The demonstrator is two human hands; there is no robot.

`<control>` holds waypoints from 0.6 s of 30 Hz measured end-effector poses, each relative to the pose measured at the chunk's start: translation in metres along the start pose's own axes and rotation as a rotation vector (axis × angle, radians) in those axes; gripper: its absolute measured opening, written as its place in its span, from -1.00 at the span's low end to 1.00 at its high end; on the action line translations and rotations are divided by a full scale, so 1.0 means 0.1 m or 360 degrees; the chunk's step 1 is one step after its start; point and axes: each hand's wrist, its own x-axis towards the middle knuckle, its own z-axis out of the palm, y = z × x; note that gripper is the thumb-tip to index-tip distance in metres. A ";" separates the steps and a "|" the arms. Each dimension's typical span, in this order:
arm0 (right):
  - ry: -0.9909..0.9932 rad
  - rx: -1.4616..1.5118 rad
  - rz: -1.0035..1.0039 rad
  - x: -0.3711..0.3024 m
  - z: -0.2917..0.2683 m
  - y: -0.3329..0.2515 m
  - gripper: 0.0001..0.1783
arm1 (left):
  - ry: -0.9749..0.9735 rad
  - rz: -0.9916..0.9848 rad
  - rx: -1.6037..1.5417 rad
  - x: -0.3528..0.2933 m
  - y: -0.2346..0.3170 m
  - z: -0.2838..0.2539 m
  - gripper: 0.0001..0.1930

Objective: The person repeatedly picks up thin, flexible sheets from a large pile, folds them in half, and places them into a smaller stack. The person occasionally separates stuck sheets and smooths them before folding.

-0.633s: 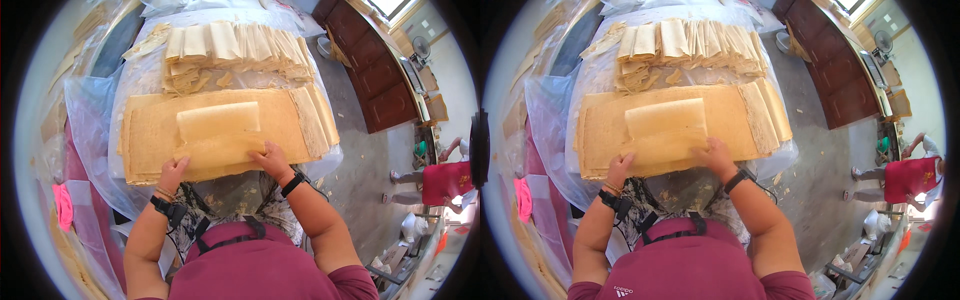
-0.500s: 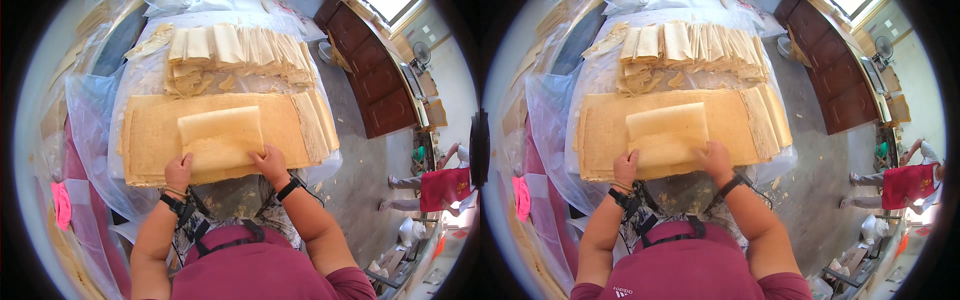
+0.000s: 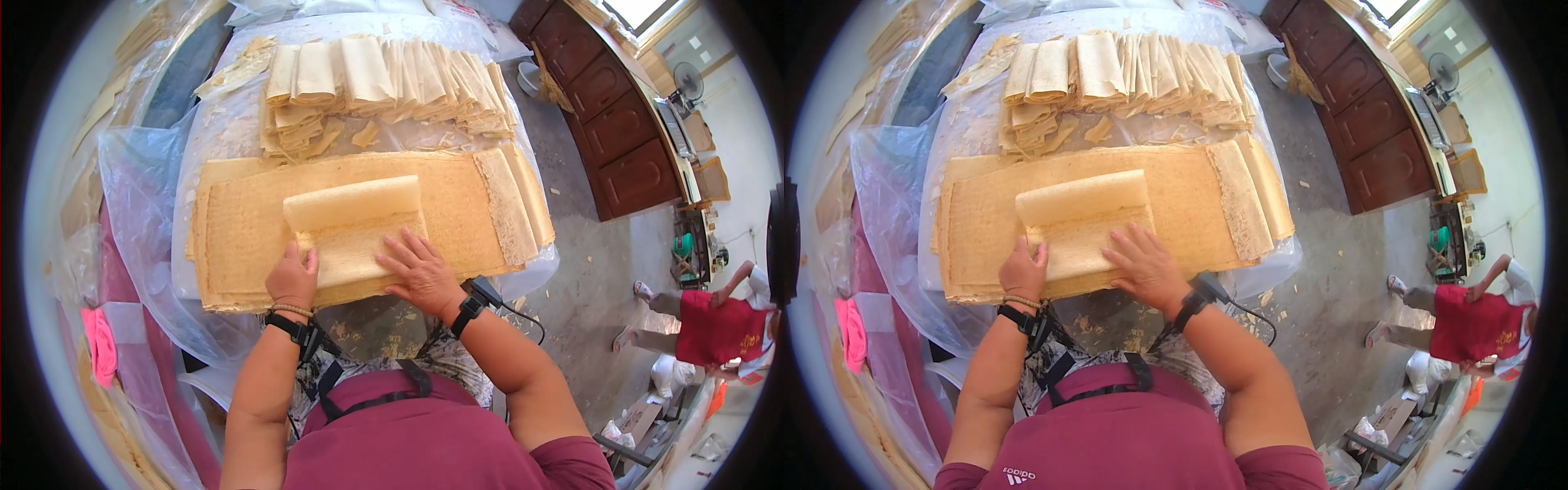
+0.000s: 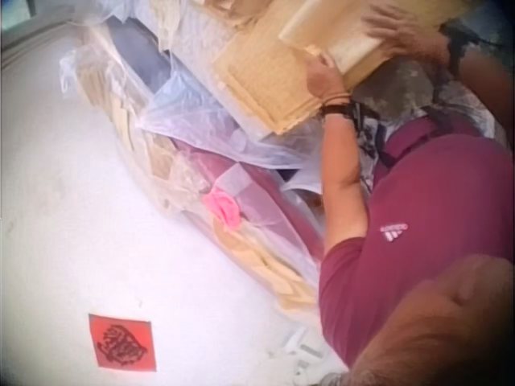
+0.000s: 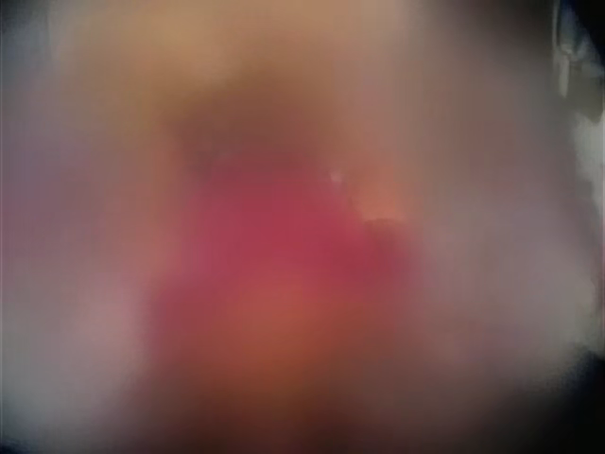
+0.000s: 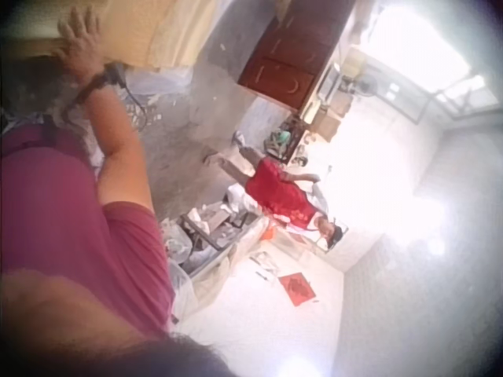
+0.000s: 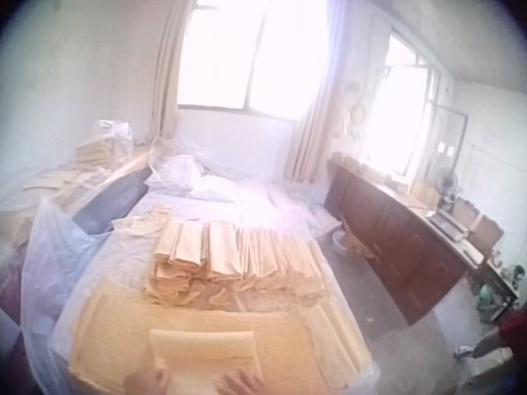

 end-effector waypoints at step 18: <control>-0.0102 0.1257 0.0846 -0.31 -0.14 0.51 -0.67 | -0.0775 0.0530 -0.1190 -0.02 -0.49 -0.33 -0.74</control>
